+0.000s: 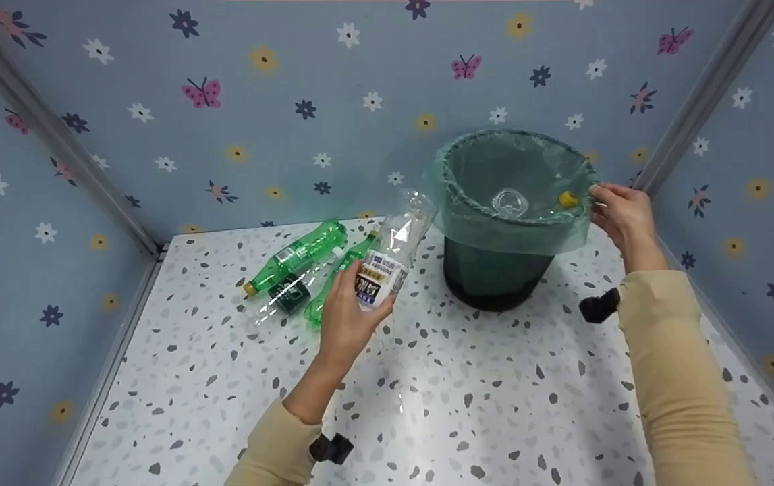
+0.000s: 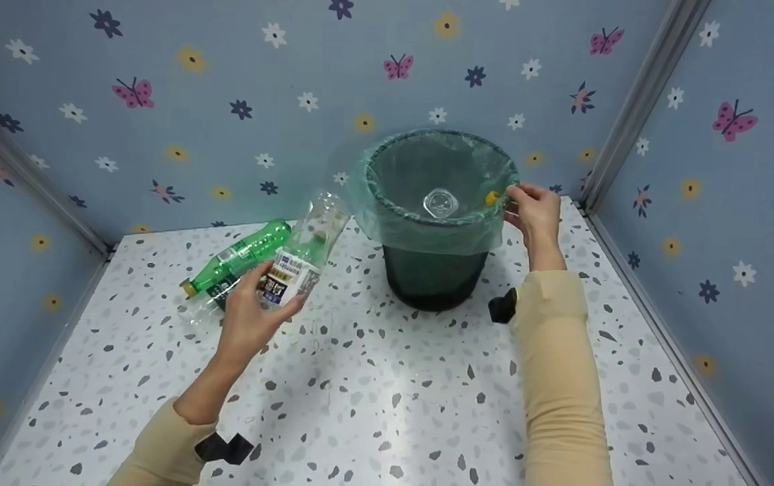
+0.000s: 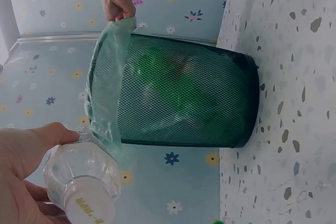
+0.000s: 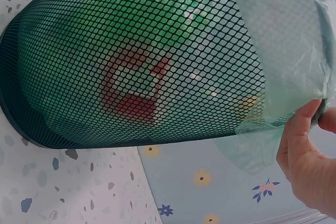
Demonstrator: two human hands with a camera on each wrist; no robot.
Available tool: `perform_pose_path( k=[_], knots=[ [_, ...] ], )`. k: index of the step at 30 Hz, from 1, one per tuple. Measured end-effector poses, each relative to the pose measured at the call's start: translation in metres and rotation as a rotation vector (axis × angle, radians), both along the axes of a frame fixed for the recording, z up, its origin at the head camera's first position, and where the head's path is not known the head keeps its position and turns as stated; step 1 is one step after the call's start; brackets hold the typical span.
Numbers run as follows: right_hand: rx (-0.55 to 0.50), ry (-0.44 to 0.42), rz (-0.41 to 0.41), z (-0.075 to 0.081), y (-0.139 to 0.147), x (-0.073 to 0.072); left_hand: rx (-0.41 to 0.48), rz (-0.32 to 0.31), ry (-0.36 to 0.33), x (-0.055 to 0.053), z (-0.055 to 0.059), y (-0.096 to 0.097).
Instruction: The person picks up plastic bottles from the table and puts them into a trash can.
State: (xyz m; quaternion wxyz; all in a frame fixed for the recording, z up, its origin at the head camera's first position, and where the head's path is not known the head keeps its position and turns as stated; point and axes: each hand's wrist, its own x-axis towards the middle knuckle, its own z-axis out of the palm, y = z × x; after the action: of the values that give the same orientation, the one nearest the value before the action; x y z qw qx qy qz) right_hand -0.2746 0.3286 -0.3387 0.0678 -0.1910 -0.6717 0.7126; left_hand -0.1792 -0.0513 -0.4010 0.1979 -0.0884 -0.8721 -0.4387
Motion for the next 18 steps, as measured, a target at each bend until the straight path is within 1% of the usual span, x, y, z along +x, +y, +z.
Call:
perform_pose_path(
  k=[4,8,13,18],
  knots=[
    [-0.004,0.002,0.007,-0.001,0.0,-0.001,-0.02,-0.01,0.032,-0.006,0.015,0.007],
    [-0.022,0.009,0.01,0.0,0.0,-0.001,-0.065,-0.013,0.054,-0.017,0.028,0.015],
    [-0.03,0.018,0.017,0.0,0.0,-0.001,-0.114,-0.021,0.047,-0.03,0.042,0.025],
    [-0.002,0.017,0.005,-0.001,0.0,0.0,-0.171,-0.036,0.02,-0.044,0.057,0.038]
  ],
)
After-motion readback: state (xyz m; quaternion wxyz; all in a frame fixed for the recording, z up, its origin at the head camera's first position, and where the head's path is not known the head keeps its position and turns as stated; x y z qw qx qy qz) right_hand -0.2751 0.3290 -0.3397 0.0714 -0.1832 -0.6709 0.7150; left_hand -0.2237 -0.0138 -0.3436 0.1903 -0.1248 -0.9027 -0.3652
